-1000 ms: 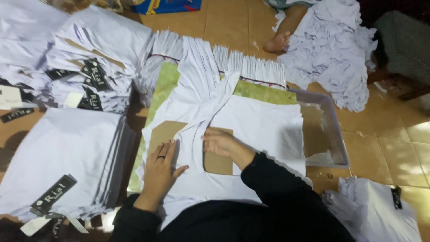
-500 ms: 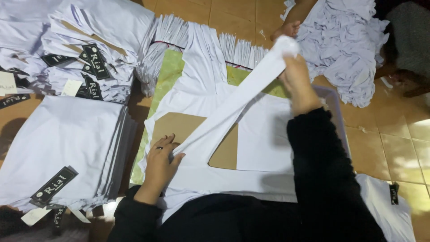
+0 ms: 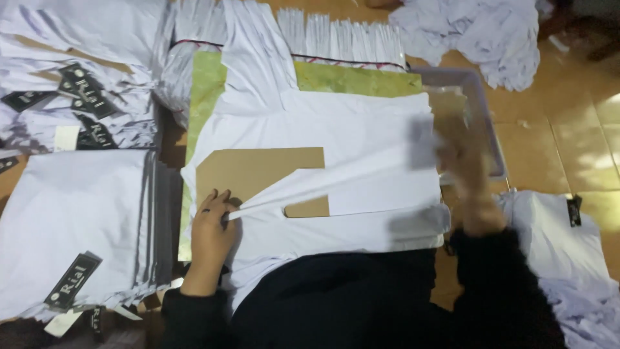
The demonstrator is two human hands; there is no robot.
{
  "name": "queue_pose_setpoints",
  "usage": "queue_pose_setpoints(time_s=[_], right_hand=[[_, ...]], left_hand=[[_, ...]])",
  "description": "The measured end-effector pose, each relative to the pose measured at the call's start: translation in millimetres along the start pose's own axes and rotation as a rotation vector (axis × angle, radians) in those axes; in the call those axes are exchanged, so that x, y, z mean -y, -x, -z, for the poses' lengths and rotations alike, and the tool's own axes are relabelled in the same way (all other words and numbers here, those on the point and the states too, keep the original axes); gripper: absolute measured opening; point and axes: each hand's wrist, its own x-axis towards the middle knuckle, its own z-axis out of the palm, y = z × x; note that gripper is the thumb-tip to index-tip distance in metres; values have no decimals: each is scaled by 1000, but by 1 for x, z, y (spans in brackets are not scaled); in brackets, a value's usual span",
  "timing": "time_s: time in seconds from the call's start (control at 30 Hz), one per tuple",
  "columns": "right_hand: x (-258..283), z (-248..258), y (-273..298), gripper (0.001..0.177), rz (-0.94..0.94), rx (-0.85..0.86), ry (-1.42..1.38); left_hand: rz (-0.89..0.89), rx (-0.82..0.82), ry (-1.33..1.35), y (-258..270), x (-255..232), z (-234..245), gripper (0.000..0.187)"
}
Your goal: Folding t-shirts using a cardboard template for uniformity and trimming them with scissors before stacking.
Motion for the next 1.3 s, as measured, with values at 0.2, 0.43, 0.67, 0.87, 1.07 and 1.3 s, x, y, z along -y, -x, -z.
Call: queue_pose_setpoints(time_s=[0.2,0.43,0.67,0.87,1.07,1.3], right_hand=[[-52,-28,111,30,-168,71,107],[-14,-13,118,14,281,-167,14],[-14,-39,105,26,364,-82,325],[-22,-45,103,21,322,66,411],[-41,-41,94,14,-14,-35,61],[-79,-45,91,7,-515,-59,-1341]], left_hand=[[-233,4,35,0,18,-4,15],[-430,105,-9,-13,-21,10,35],[-760,245,-36,-41,-85,-60,26],[-523,562,-389,-43,-101,-76,62],[-431,641,-520,-48,-110,-75,89],[-411,660,-533,-49,-97,-84,97]])
